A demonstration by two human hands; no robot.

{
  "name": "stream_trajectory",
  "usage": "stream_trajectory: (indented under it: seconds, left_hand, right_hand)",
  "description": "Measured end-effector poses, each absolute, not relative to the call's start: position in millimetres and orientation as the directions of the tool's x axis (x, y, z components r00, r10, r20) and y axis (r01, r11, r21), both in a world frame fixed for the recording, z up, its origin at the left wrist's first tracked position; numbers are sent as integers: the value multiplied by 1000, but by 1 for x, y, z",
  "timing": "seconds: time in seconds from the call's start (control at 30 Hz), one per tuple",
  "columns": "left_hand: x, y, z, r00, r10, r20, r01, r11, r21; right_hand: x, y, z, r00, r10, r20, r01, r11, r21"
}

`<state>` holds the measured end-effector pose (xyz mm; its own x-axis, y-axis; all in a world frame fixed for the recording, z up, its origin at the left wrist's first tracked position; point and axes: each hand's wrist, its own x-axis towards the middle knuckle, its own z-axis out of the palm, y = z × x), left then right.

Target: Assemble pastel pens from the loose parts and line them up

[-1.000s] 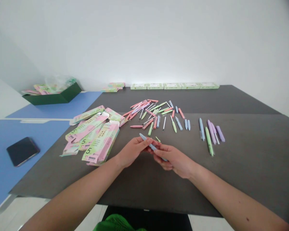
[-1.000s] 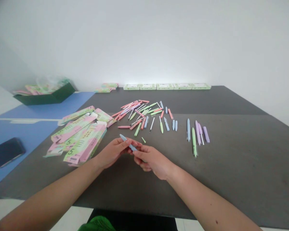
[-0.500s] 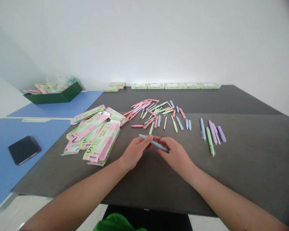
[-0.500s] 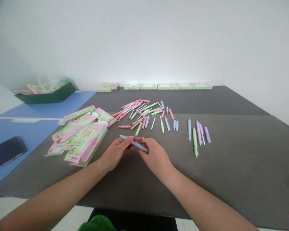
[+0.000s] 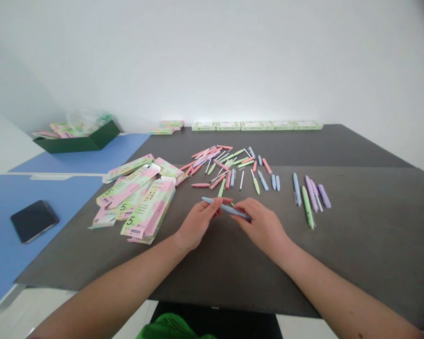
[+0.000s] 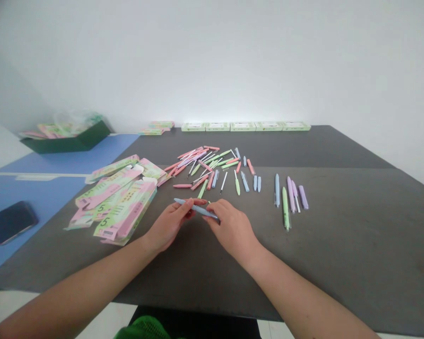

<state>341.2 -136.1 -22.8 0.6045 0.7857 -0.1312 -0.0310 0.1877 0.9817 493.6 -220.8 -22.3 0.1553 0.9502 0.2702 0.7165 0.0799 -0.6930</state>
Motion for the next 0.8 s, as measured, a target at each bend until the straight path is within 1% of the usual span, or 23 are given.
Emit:
stream_trajectory:
  seconds: [0.03, 0.07, 0.13, 0.17, 0.2, 0.23, 0.3, 0.33, 0.37, 0.4, 0.47, 0.5, 0.53, 0.57, 0.67, 0.7, 0.73, 0.8]
  left_hand:
    - [341, -136, -23, 621, 772, -133, -44, 204, 978]
    - [340, -136, -23, 645, 753, -130, -60, 220, 974]
    - [339, -135, -24, 685, 720, -115, -83, 233, 969]
    - [339, -135, -24, 692, 714, -108, -84, 228, 970]
    - [339, -135, -24, 690, 716, -108, -76, 220, 972]
    - [339, -135, -25, 678, 726, -114, -62, 212, 975]
    - [340, -135, -25, 645, 753, -134, -28, 198, 980]
    - [340, -135, -26, 636, 759, -138, -17, 193, 981]
    - [340, -135, -26, 642, 755, -138, -13, 191, 982]
    - [340, -135, -25, 658, 741, -131, -19, 190, 982]
    - [339, -135, -24, 707, 698, -109, -39, 193, 980]
    - [339, -135, -23, 725, 681, -101, -45, 193, 980]
    - [339, -135, -22, 730, 676, -98, -43, 188, 981]
    - [339, -135, -22, 723, 684, -100, -34, 179, 983]
    - [340, -135, -22, 674, 728, -123, 6, 161, 987]
    - [340, -135, -22, 672, 730, -126, 9, 162, 987]
    - [339, -135, -23, 684, 719, -122, 2, 165, 986]
    - [339, -136, -22, 727, 680, -92, -25, 161, 987]
  right_hand:
    - [494, -221, -22, 114, 959, 259, 721, 100, -686]
    - [494, -222, -21, 75, 977, 201, 686, 96, -721]
    - [494, -222, -20, 14, 1000, 20, 538, 9, -843]
    - [494, -222, -20, 0, 998, -56, 467, -49, -883]
    - [494, -221, -21, 13, 996, -92, 427, -89, -900]
    - [494, -220, -21, 57, 995, -79, 431, -96, -897]
    - [494, -219, -21, 168, 984, 56, 534, -43, -845]
    - [494, -219, -21, 189, 975, 118, 579, -14, -815]
    - [494, -220, -20, 178, 974, 138, 586, 8, -810]
    - [494, -220, -20, 144, 984, 107, 546, 12, -838]
    - [495, -221, -20, 27, 999, -45, 364, -52, -930]
    - [495, -221, -20, -24, 994, -111, 285, -99, -953]
    - [496, -220, -20, -42, 989, -139, 254, -124, -959]
    - [496, -220, -21, -15, 992, -122, 280, -113, -953]
    - [496, -220, -20, 139, 988, 66, 508, -14, -861]
    - [496, -220, -20, 146, 986, 87, 527, -3, -850]
    - [496, -221, -19, 124, 991, 55, 490, -13, -872]
    - [496, -223, -18, -12, 993, -114, 304, -105, -947]
